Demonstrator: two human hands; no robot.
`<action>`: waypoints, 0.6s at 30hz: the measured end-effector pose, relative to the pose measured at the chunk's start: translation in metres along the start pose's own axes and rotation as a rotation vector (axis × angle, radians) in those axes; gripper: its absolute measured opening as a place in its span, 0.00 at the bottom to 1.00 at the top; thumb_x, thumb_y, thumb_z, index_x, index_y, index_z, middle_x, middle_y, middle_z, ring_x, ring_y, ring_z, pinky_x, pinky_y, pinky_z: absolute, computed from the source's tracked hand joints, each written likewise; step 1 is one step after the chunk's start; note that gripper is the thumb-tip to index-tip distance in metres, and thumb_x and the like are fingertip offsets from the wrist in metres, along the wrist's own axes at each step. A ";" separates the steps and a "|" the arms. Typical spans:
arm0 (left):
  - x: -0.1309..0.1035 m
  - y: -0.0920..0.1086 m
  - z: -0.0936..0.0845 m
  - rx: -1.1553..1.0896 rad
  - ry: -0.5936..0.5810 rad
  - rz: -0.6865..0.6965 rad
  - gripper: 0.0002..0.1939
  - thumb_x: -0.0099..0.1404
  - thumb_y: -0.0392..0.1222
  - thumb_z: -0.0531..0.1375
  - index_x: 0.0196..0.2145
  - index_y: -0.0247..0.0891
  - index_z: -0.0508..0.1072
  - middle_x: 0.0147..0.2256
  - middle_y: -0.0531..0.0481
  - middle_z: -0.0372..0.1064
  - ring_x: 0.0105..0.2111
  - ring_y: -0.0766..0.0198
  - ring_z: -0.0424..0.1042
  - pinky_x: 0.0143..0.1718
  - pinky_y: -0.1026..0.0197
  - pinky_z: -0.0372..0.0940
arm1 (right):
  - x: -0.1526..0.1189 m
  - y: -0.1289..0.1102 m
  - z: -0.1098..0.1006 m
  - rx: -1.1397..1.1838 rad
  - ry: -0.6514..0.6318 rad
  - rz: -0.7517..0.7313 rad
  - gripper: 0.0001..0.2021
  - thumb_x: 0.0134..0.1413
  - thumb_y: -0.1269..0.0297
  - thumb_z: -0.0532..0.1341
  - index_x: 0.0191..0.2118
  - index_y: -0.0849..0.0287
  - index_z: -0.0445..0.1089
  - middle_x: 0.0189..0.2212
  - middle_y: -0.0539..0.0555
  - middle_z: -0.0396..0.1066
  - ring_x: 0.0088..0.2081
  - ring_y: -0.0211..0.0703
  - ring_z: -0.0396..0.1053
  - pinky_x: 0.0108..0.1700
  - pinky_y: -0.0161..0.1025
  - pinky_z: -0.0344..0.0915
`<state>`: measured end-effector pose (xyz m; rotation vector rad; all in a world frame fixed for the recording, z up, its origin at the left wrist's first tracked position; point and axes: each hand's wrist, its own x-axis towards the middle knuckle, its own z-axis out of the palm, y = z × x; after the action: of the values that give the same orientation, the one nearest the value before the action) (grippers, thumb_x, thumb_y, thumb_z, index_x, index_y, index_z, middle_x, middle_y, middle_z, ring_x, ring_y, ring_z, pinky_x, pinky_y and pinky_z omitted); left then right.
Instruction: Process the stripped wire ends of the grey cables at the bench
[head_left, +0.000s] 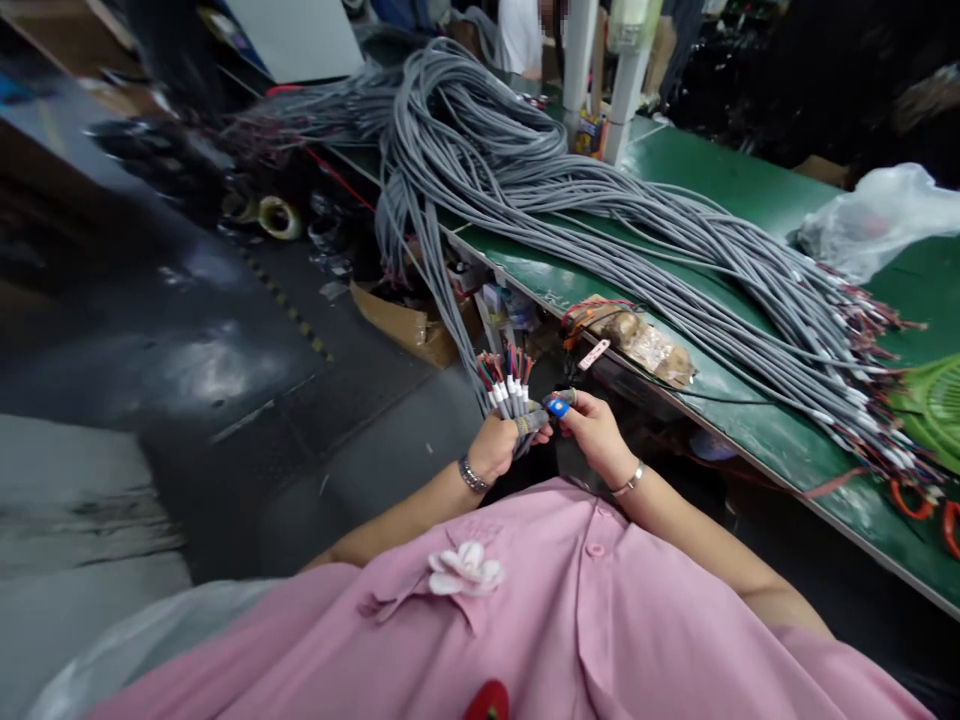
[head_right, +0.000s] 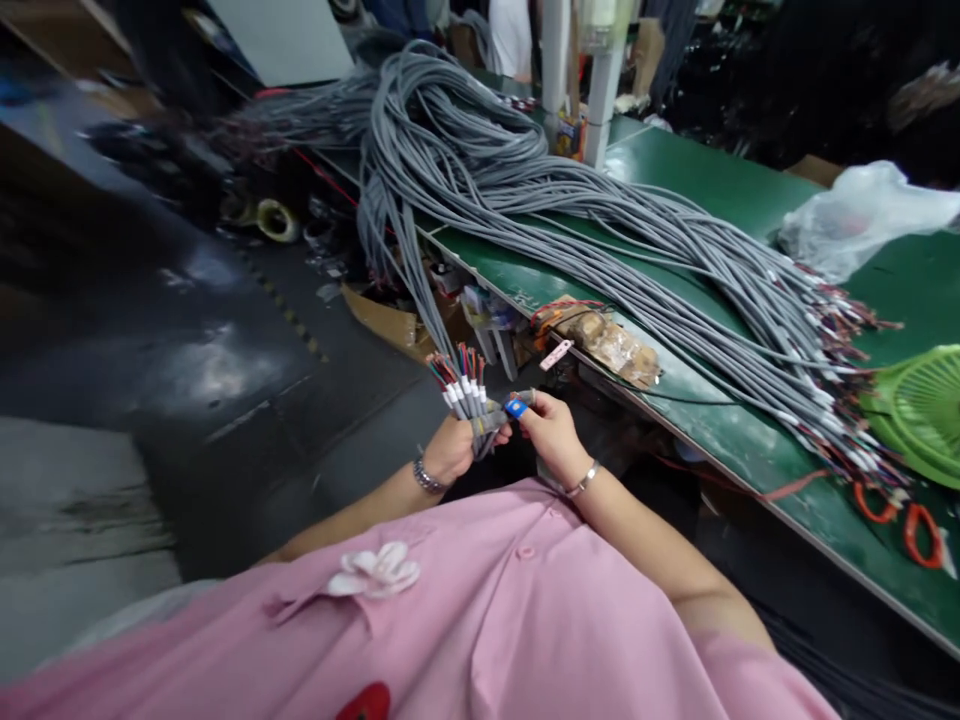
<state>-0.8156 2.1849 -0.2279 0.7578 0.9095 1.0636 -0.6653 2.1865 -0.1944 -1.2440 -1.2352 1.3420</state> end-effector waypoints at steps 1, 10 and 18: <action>0.001 0.001 0.001 -0.010 0.012 0.008 0.15 0.49 0.47 0.69 0.29 0.31 0.76 0.24 0.45 0.75 0.24 0.63 0.74 0.25 0.66 0.67 | 0.001 0.000 0.000 0.004 0.006 -0.015 0.15 0.45 0.52 0.67 0.34 0.59 0.74 0.24 0.48 0.67 0.23 0.32 0.58 0.25 0.33 0.57; 0.000 -0.004 -0.012 -0.031 0.044 0.046 0.16 0.49 0.47 0.69 0.30 0.31 0.76 0.25 0.45 0.74 0.24 0.63 0.74 0.24 0.65 0.67 | -0.003 0.006 -0.012 -0.034 -0.087 0.084 0.15 0.49 0.53 0.65 0.37 0.59 0.72 0.23 0.47 0.64 0.25 0.33 0.60 0.28 0.33 0.59; -0.009 -0.005 -0.046 -0.078 0.008 -0.002 0.15 0.51 0.47 0.68 0.26 0.30 0.74 0.24 0.46 0.73 0.20 0.68 0.70 0.23 0.66 0.66 | 0.004 0.035 -0.006 -0.125 -0.073 0.175 0.15 0.49 0.52 0.64 0.36 0.59 0.71 0.26 0.48 0.66 0.24 0.32 0.59 0.26 0.33 0.56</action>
<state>-0.8563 2.1787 -0.2504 0.6887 0.8703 1.0944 -0.6596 2.1881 -0.2294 -1.4293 -1.3016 1.4654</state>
